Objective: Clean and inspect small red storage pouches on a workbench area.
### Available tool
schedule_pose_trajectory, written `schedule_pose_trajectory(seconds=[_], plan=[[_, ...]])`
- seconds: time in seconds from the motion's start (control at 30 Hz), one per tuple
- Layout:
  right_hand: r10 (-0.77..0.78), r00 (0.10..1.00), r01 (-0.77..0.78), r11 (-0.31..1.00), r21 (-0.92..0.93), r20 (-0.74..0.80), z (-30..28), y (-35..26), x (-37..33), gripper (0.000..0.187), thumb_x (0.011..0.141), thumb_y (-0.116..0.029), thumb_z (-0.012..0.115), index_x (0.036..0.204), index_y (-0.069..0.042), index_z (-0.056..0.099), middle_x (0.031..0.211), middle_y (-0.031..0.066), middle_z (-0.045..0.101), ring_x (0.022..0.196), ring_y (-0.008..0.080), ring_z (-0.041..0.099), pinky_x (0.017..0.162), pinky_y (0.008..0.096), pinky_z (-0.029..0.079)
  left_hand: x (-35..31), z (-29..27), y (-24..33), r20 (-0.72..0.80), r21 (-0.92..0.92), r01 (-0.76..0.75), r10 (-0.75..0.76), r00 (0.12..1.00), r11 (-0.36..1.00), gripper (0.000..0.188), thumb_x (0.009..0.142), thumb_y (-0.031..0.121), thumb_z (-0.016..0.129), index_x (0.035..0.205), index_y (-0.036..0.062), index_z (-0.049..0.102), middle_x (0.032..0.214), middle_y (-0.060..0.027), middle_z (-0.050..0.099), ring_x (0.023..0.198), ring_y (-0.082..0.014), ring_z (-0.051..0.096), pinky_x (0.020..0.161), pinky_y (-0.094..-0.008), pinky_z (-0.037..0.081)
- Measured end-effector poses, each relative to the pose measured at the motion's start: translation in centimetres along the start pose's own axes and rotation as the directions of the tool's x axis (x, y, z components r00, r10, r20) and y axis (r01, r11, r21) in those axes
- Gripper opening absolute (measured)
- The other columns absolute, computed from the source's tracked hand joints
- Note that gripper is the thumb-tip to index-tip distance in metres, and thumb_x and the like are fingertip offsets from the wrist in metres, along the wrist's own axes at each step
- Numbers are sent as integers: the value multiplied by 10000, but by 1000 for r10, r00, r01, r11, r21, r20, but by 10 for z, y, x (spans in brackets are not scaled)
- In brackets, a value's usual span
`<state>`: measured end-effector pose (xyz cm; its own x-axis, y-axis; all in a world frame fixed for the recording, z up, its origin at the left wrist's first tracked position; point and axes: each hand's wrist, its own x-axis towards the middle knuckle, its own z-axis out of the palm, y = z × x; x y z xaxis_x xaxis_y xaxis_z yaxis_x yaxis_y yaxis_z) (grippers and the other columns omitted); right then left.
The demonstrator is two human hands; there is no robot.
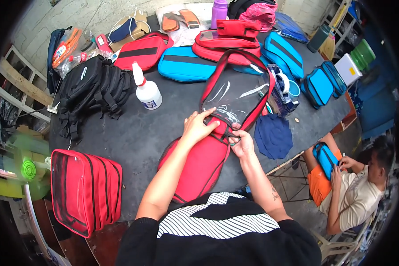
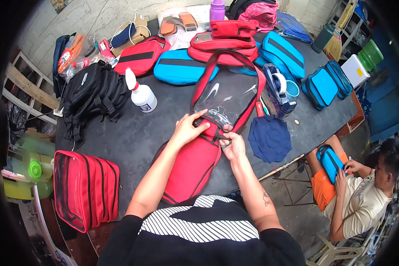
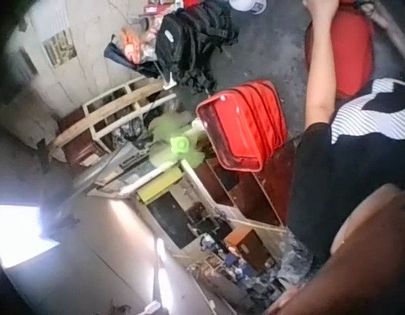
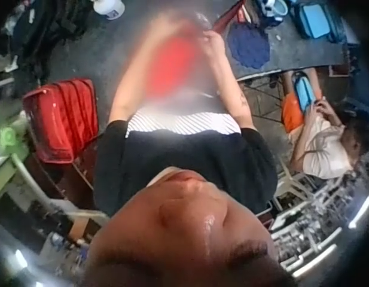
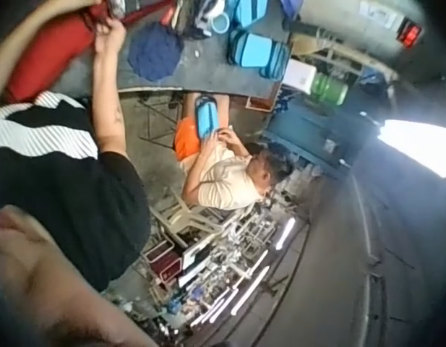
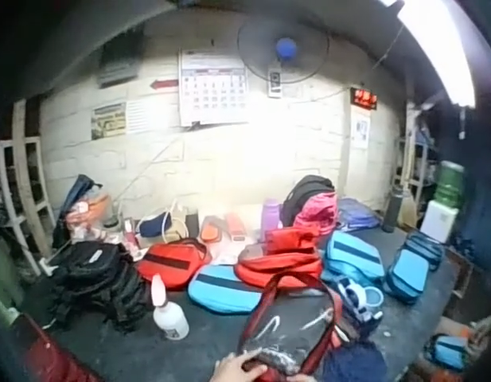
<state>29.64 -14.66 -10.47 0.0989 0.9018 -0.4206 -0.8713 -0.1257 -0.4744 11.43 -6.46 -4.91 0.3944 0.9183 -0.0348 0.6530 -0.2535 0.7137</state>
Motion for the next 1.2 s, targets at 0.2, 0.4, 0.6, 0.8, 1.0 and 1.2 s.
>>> schedule_pose_trajectory(seconds=[0.2,0.4,0.6,0.8,1.0,1.2], plan=[[-17,983,13,1000,23,181,13,0,-11,191,809,32,619,987,-36,616,812,23,573,563,92,453,538,248,376,8,-9,9,-106,-172,103,-122,987,980,356,812,375,697,1063,123,680,866,-37,681,760,-136,604,738,-296,470],[-22,971,3,997,82,239,18,14,-12,228,801,32,680,1007,-51,629,839,15,605,572,79,451,549,242,385,22,11,-38,-133,-544,30,-122,984,838,146,853,131,661,944,25,703,814,-2,682,725,-55,574,660,-226,448],[85,992,-71,987,-146,89,9,19,-15,207,813,21,680,986,-64,603,815,14,603,590,95,474,543,248,389,-18,-5,17,-574,114,-364,360,736,924,155,774,18,643,919,59,676,947,-116,572,924,-296,533,846,-377,430],[54,990,-41,994,-101,134,18,32,-35,251,813,-3,682,1041,-52,591,798,16,588,618,100,491,562,253,397,-45,24,7,-334,57,-364,361,870,930,201,744,46,703,943,13,698,998,-112,665,984,-274,612,848,-363,501],[39,992,-110,711,-694,-118,30,-6,-55,308,856,-151,671,1064,-28,480,617,45,567,352,111,351,373,291,312,-60,29,-15,-307,148,-349,379,873,925,110,762,31,677,868,7,664,926,-90,689,878,-278,647,765,-367,524],[-507,829,271,-9,-962,238,56,-32,-68,363,840,-130,679,1085,2,446,853,63,583,733,132,548,670,272,463,-58,13,-1,-150,38,-218,221,964,975,159,738,29,679,894,1,659,885,-146,671,853,-335,625,784,-405,499]])
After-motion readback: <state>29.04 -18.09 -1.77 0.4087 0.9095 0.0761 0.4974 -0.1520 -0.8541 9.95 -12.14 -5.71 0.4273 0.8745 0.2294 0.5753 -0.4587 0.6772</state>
